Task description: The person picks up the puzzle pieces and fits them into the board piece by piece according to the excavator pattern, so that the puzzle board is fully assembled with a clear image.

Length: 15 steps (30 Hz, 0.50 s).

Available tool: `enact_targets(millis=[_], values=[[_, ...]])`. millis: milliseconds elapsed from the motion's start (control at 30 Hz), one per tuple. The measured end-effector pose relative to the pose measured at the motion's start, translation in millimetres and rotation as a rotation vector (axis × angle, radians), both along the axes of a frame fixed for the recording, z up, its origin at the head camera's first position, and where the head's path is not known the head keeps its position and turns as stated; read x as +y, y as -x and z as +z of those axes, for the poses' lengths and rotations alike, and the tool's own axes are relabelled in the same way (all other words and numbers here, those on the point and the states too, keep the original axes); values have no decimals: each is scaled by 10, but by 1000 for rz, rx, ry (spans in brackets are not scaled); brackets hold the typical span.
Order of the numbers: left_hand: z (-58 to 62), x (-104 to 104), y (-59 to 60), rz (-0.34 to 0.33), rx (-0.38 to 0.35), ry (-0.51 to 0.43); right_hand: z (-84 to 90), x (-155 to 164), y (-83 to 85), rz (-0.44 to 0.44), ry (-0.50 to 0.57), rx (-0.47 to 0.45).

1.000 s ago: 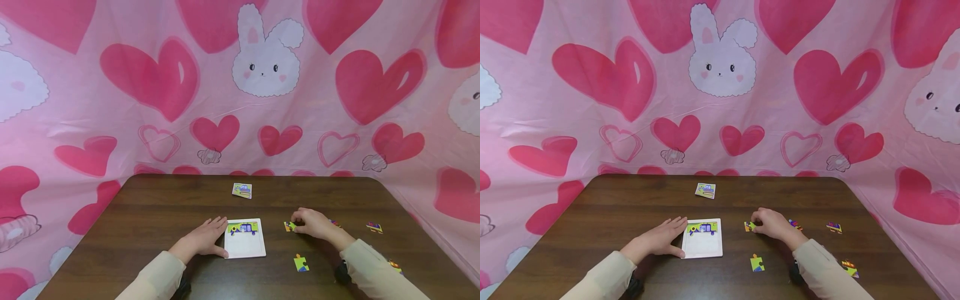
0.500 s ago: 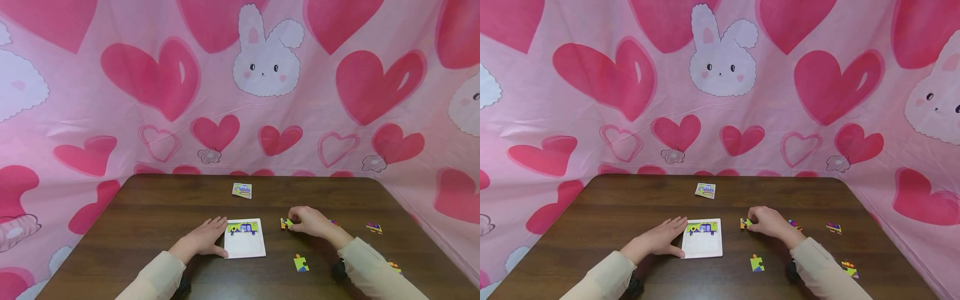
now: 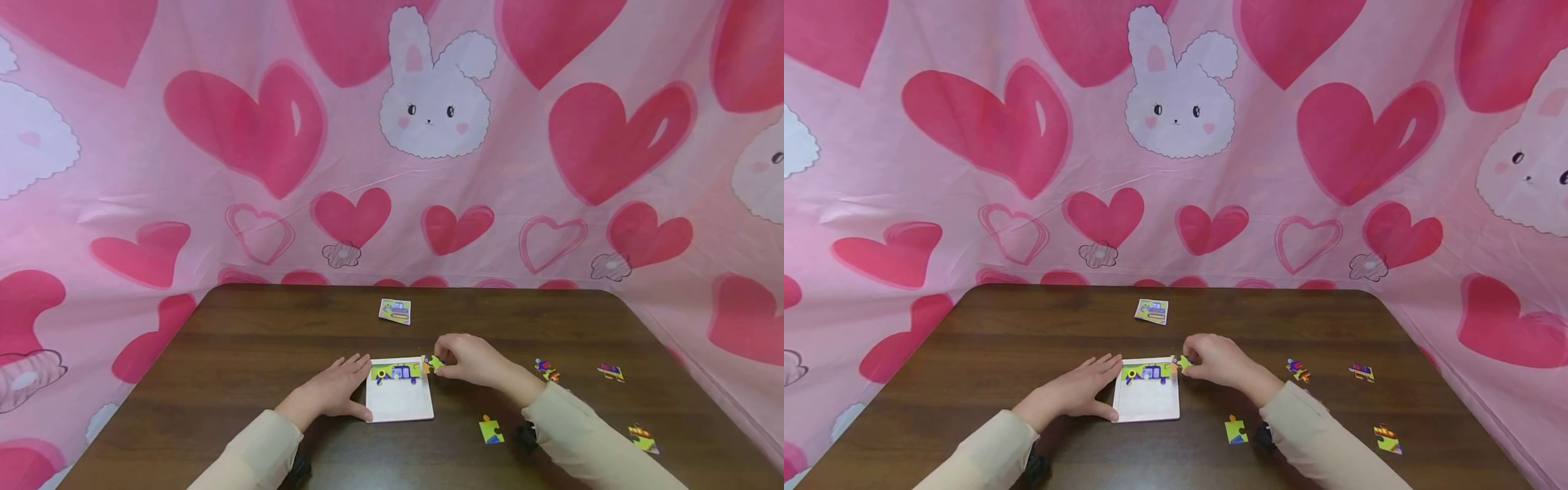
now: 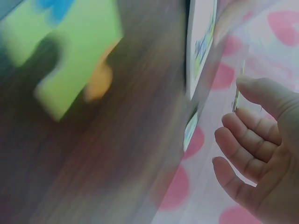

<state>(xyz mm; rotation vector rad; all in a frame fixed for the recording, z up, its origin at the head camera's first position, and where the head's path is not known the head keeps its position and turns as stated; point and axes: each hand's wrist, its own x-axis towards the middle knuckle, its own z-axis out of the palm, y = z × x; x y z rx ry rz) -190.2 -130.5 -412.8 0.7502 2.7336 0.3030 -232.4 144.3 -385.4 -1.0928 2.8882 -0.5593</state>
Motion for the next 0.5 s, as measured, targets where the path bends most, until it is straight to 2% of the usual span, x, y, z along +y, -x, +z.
enact_targets(millis=[233,500], values=[[10,3,2,-3,-1,0,2,-358,-74,62,2,12],[5,-17,11,-21,19,-7,-117,-666,-117,109,-50,58]])
